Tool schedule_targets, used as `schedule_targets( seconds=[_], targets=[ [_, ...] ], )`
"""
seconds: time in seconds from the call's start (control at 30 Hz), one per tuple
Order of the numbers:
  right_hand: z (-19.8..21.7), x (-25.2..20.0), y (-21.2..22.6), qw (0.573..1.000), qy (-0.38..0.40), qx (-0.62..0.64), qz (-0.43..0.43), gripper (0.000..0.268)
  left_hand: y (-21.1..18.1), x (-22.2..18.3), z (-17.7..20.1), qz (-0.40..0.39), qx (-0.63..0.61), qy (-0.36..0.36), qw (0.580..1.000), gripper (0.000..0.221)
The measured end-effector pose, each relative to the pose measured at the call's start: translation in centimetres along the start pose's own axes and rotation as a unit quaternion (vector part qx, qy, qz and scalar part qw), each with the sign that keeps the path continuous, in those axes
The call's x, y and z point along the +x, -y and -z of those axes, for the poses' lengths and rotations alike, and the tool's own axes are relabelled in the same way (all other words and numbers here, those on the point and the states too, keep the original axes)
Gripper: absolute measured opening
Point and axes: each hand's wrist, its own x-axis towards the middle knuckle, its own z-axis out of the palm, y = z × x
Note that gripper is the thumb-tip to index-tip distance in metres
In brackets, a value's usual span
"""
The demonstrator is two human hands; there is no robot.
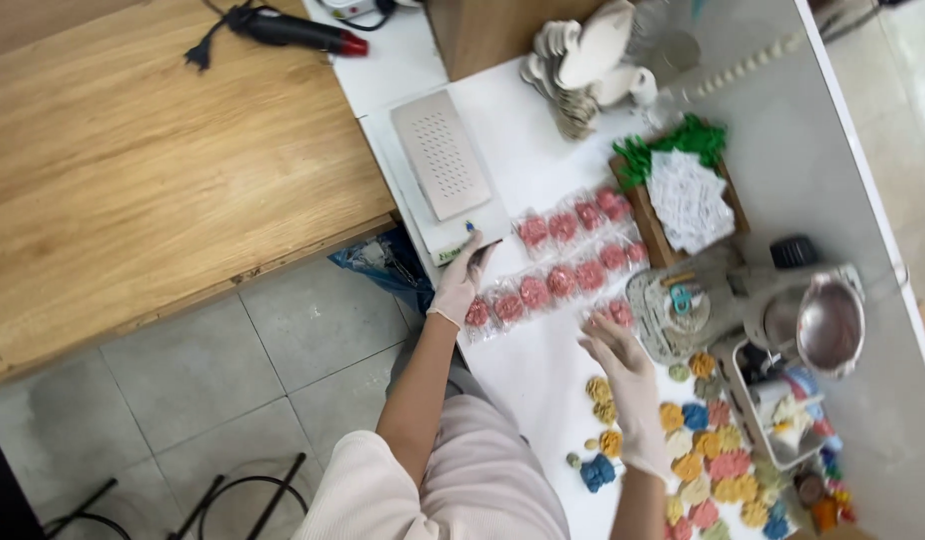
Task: Packaging shaped wax melts into plastic bags and sealing them with a heat sealer.
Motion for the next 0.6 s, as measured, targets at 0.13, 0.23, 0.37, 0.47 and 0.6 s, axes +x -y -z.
schedule_targets(
  seconds=[0.13,0.23,0.37,0.47,0.6],
  targets=[
    [-8.0,10.4,-0.3,0.994,0.077,-0.050,0.061,0.057,-0.4,-0.3,0.4,0.030,-0.022,0.016,0.999,0.033],
    [-12.7,16.6,-1.8,0.993,0.077,-0.075,0.050,0.063,-0.9,0.2,0.6,0.079,-0.043,0.028,0.996,0.029],
    [-15.5,20.8,-3.9,0.992,0.034,-0.119,0.010,0.059,-0.3,-0.3,0.8,0.095,-0.054,0.035,0.993,0.028],
    [-16.0,23.2,-5.5,0.991,0.011,-0.134,0.027,0.051,-0.3,-0.3,0.6,0.093,-0.055,0.034,0.994,0.029],
    [-17.3,22.7,-4.7,0.995,0.006,-0.093,0.034,0.041,-1.6,-1.0,-0.2,0.095,-0.057,0.032,0.993,0.033]
  ],
)
